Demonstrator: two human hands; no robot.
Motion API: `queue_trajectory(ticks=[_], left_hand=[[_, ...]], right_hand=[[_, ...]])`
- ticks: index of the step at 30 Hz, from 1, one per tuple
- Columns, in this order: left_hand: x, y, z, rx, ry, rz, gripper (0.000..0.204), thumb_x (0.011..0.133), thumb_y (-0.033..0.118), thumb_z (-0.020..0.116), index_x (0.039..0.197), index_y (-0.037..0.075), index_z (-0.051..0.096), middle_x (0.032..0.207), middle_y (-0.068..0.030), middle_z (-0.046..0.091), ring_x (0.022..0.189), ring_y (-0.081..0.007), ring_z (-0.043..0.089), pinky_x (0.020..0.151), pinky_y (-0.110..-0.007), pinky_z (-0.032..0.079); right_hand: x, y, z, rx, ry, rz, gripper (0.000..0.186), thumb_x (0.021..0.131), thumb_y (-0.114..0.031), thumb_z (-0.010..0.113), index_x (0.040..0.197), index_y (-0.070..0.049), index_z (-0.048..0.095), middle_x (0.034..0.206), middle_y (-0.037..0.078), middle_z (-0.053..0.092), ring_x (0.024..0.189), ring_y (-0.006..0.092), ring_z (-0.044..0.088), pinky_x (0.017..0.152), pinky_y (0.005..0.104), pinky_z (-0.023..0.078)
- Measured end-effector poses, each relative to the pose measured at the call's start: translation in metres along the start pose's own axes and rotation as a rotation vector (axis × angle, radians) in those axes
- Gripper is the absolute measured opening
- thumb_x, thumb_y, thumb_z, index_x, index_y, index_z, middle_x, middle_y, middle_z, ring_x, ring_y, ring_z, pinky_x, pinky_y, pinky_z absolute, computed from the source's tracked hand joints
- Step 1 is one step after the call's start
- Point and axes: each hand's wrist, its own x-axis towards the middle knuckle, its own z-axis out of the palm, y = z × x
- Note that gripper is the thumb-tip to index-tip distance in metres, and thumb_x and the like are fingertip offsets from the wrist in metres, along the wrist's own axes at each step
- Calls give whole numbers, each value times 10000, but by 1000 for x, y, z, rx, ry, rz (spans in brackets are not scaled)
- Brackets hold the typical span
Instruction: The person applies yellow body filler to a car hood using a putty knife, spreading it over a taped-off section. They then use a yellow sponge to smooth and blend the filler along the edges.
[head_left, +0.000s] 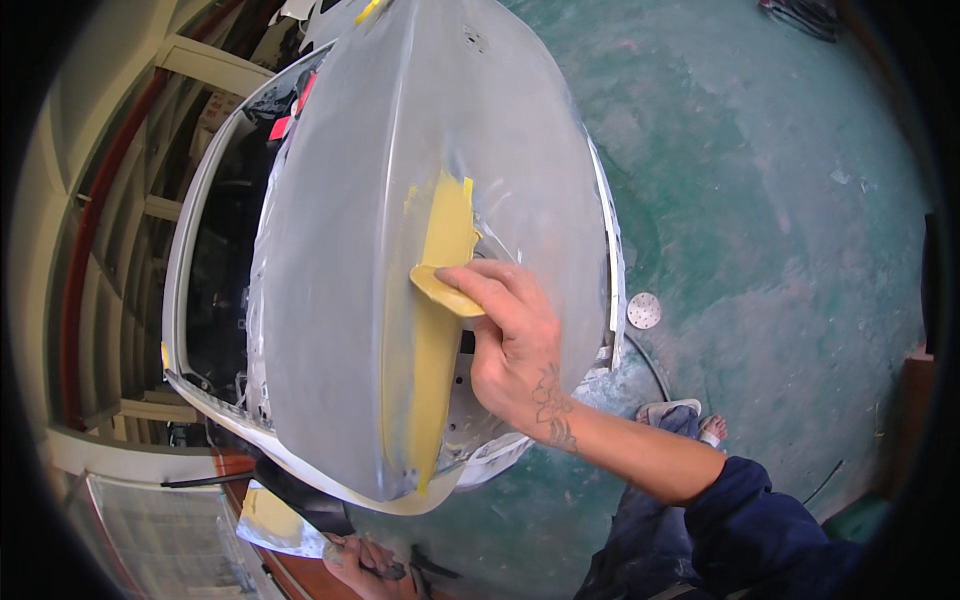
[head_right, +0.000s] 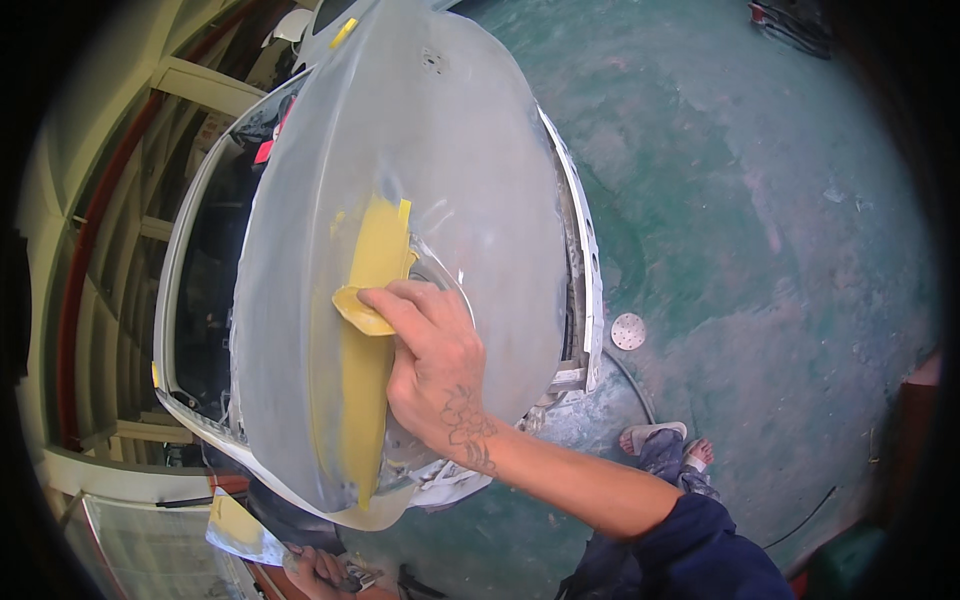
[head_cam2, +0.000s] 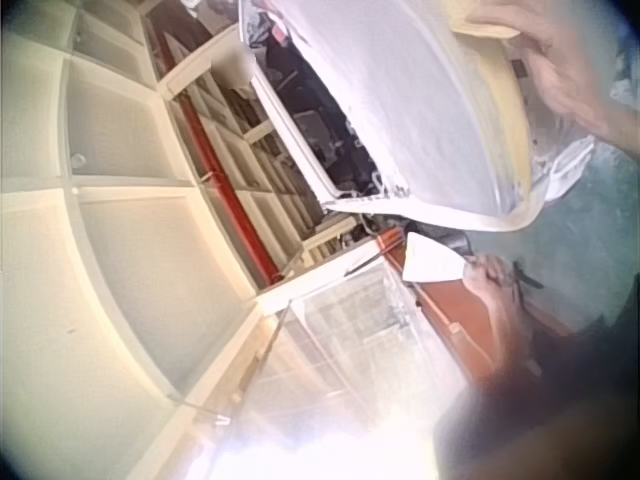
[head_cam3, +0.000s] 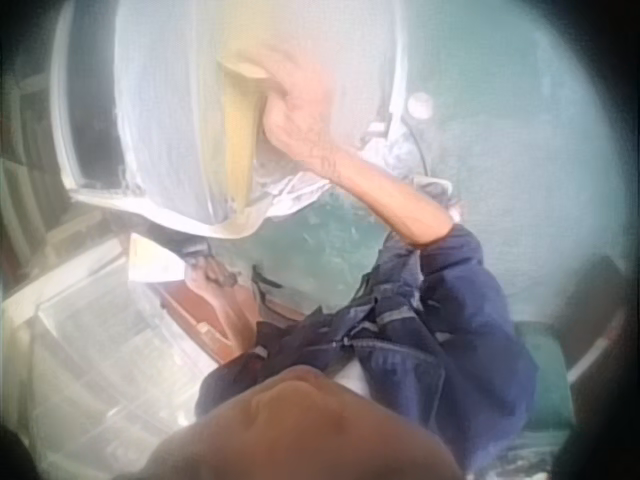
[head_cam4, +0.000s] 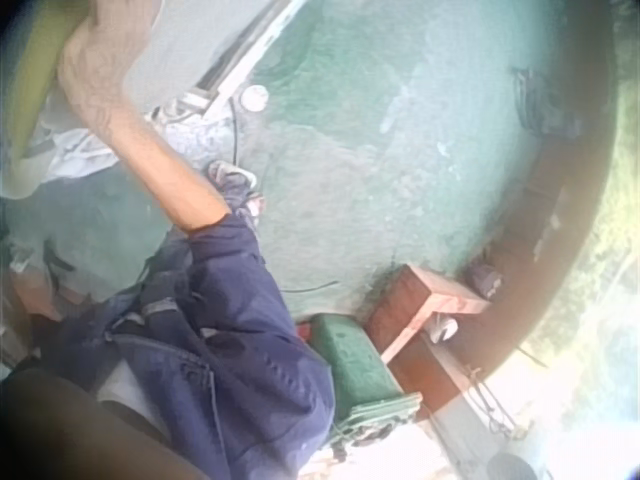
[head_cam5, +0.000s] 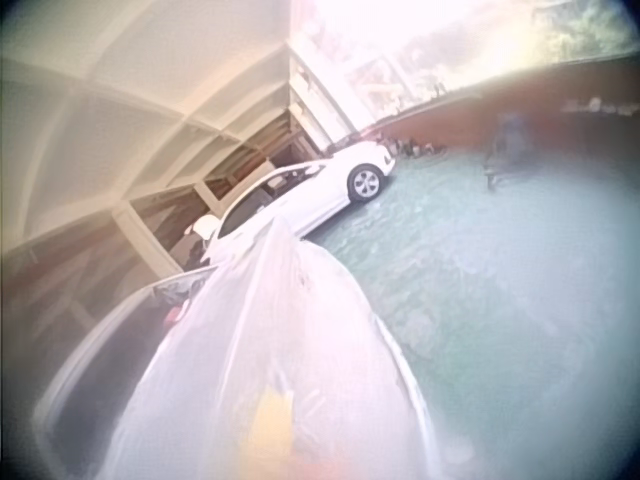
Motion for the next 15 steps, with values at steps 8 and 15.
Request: queue_trajectory(ticks=[8, 15], left_hand=[[1, 10, -1, 42, 56, -11, 331, 888, 184, 593, 631, 137, 390, 455, -9, 366, 335, -141, 303, 303, -314, 219], [-3, 11, 4, 15, 50, 42, 318, 869, 183, 624, 641, 131, 409, 484, -7, 393, 375, -137, 351, 337, -309, 264]], right_hand=[[41, 13, -15, 112, 65, 285, 351, 892, 40, 523, 1196, -37, 681, 1099, 157, 653, 987, 351, 628, 895, 399, 494], [98, 29, -1, -48, -2, 364, 379, 879, 21, 509, 1185, -85, 706, 1127, 150, 650, 1016, 343, 633, 883, 416, 493]])
